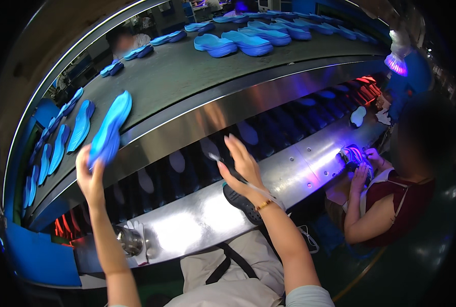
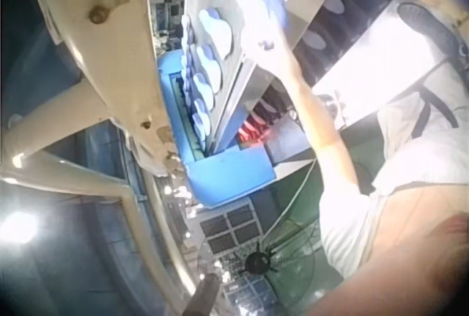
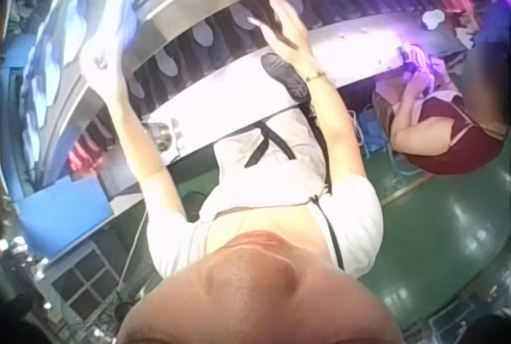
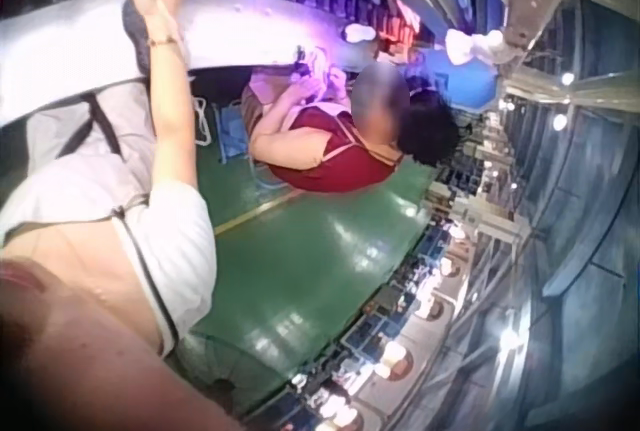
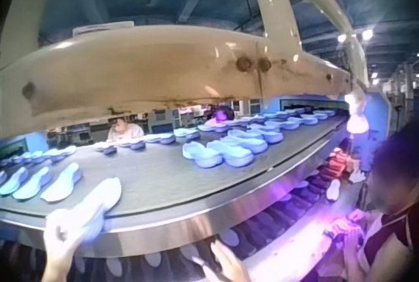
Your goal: The person repeatedly picks up blue slipper soles from a conveyor belt, scrubs them with a brush, and places them back on the belt. The person handles each slipper one at a time, focusing on the sole surface.
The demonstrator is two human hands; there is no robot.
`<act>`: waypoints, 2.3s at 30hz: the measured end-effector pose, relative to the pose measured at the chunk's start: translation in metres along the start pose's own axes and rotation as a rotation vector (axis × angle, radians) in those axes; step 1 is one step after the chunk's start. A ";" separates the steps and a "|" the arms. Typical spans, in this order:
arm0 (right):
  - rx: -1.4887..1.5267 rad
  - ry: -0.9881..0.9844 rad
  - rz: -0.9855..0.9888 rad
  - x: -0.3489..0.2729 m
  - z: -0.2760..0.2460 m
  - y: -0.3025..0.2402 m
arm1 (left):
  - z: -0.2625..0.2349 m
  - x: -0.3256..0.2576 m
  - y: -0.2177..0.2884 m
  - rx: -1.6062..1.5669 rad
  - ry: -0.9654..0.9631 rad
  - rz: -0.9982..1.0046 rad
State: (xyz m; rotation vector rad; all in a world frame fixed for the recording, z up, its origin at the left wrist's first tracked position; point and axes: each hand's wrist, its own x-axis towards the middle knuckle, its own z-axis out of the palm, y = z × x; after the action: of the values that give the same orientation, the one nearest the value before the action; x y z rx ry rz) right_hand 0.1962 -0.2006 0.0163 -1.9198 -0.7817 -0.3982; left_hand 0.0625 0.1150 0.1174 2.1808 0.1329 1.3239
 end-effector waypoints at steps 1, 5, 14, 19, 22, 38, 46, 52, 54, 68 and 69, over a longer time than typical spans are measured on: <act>0.092 -0.064 0.218 -0.012 0.000 -0.006 | -0.006 -0.026 0.001 -0.412 0.214 -0.125; 0.274 -0.026 0.535 -0.086 0.012 0.037 | -0.009 -0.071 0.038 -1.056 0.236 -0.776; 0.627 0.004 0.868 -0.172 0.017 0.042 | -0.010 -0.238 0.024 -1.819 -0.533 -1.120; 0.698 0.103 0.896 -0.189 0.021 0.047 | 0.035 -0.316 -0.012 -1.105 -0.378 -1.732; 0.766 0.153 0.983 -0.191 0.028 0.045 | 0.030 -0.353 -0.039 -1.106 -0.161 -1.793; 0.913 0.137 1.025 -0.185 0.024 0.045 | 0.026 -0.380 -0.037 -1.151 -0.263 -1.706; 1.055 0.042 1.115 -0.189 0.009 0.035 | 0.034 -0.380 -0.032 -1.215 -0.228 -1.669; 0.944 -0.054 0.864 -0.167 -0.010 -0.010 | 0.058 -0.323 0.019 -1.556 -0.293 -1.472; 1.029 -0.065 0.785 -0.155 -0.010 -0.024 | 0.070 -0.308 0.022 -1.615 -0.263 -1.499; 1.172 -0.093 0.876 -0.122 0.037 -0.048 | 0.064 -0.268 0.087 -1.850 -0.403 -1.404; 1.144 -0.102 0.868 -0.119 0.037 -0.047 | 0.065 -0.270 0.084 -1.828 -0.419 -1.384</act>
State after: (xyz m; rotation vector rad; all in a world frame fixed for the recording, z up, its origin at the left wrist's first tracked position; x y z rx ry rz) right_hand 0.0745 -0.1948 -0.0384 -1.0003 -0.0779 0.5888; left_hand -0.0361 -0.0817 -0.0716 0.3395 0.1212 -0.1233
